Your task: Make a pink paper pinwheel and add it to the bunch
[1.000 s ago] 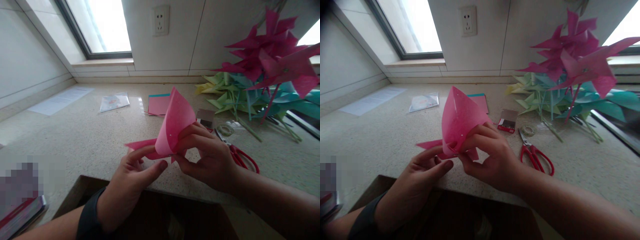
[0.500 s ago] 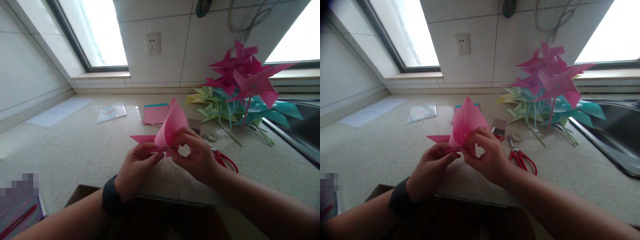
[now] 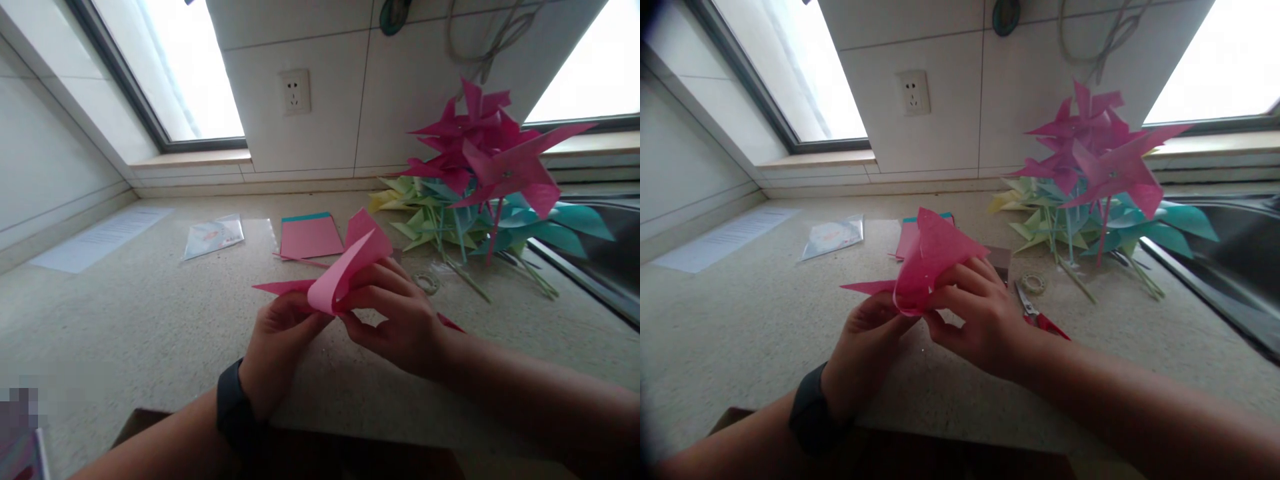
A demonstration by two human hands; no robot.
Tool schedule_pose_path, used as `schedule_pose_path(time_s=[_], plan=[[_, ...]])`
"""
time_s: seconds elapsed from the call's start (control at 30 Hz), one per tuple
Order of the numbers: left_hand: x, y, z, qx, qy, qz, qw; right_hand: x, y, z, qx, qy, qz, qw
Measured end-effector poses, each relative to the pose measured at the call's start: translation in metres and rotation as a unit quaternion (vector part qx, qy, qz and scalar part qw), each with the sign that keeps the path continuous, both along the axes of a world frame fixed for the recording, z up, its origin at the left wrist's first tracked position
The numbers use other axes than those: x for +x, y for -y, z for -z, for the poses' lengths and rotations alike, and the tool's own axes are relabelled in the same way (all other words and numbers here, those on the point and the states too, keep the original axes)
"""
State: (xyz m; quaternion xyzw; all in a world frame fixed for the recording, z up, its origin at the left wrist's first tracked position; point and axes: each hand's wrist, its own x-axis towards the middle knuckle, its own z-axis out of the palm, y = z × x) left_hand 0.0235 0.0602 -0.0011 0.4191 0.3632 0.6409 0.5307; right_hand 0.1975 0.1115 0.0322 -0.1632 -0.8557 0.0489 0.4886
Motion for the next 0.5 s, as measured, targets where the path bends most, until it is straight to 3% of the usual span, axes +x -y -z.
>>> schedule_pose_path(time_s=[0.3,0.5], plan=[[-0.001,0.006,0.001,-0.001,-0.051,0.018,0.999,0.005,0.007,0.011,-0.003,-0.006,0.020,1.000],[-0.001,0.006,0.004,-0.004,-0.052,0.030,0.998,0.001,0.015,0.007,-0.060,-0.030,0.026,0.997]])
